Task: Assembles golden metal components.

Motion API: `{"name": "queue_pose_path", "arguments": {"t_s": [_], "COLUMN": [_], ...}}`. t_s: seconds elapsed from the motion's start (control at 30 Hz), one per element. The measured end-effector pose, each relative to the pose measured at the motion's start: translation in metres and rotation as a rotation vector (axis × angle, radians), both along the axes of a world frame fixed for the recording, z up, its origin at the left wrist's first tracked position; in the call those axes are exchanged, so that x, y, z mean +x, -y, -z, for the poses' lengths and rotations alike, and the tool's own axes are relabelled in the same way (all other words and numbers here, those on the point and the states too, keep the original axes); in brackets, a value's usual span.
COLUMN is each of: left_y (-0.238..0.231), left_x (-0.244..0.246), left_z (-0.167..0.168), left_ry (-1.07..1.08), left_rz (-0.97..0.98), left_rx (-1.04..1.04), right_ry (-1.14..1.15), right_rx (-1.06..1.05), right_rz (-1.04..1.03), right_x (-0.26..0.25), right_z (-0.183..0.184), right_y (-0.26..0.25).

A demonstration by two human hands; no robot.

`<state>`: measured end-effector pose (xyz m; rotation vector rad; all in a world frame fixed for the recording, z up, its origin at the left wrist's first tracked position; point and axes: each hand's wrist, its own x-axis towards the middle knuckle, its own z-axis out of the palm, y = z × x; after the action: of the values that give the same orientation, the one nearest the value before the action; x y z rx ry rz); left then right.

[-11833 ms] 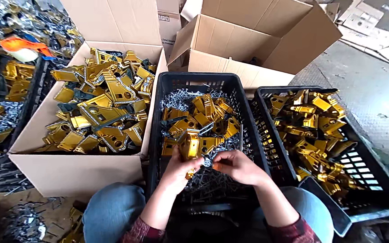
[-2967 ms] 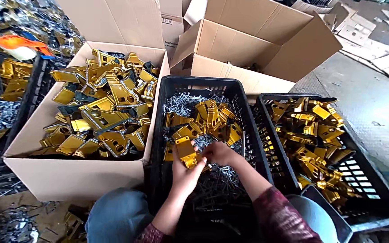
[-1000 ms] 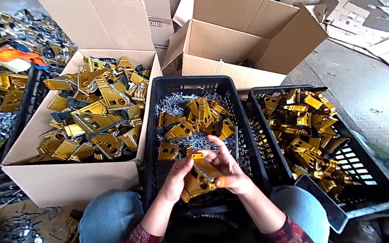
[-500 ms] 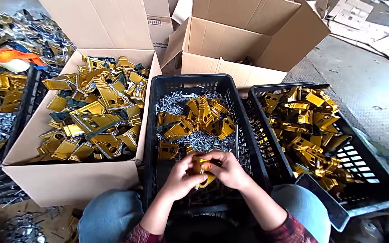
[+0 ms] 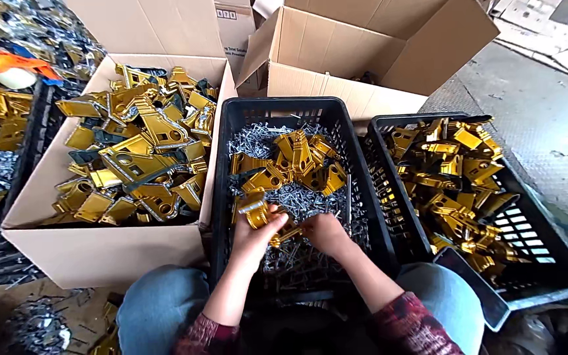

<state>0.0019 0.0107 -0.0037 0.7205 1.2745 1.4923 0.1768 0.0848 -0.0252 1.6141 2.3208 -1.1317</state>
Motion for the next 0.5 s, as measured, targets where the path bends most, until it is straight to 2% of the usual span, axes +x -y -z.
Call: {"name": "queue_pose_path", "arguments": {"t_s": [0.07,0.17,0.23,0.3,0.4,0.43,0.47,0.5], "left_y": [-0.002,0.002,0.007,0.014,0.019,0.019,0.019,0.018], "left_x": [-0.007,-0.013,-0.015,-0.019,-0.023,-0.023,-0.023,-0.022], "left_z": [-0.004,-0.007,-0.010,-0.016,-0.024,-0.026,-0.027,-0.027], "left_ry": [0.012,0.017,0.032,0.062,0.084,0.081,0.078,0.079], "left_rz": [-0.099,-0.115,-0.107,-0.096,-0.095,-0.105,-0.114,-0.120], "left_rx": [-0.047,0.008,0.056,0.087,0.098,0.099,0.105,0.110], "right_ry": [0.244,0.326,0.327,0.339,0.274,0.193,0.122,0.095], "right_rx": [-0.079,-0.119,-0.097,0.021,0.441,0.494,0.447,0.314], "right_rz": [-0.160,-0.240,-0.203,-0.114,-0.067,-0.097,-0.149,-0.226], "right_x": [-0.008,-0.019,-0.019,-0.013,-0.004,-0.007,-0.014,-0.024], "right_z": [0.024,0.037,0.022,-0.005,-0.014,-0.011,-0.008,-0.004], "right_y": [0.005,0.012,0.006,0.002,0.008,0.013,0.022,0.031]}}
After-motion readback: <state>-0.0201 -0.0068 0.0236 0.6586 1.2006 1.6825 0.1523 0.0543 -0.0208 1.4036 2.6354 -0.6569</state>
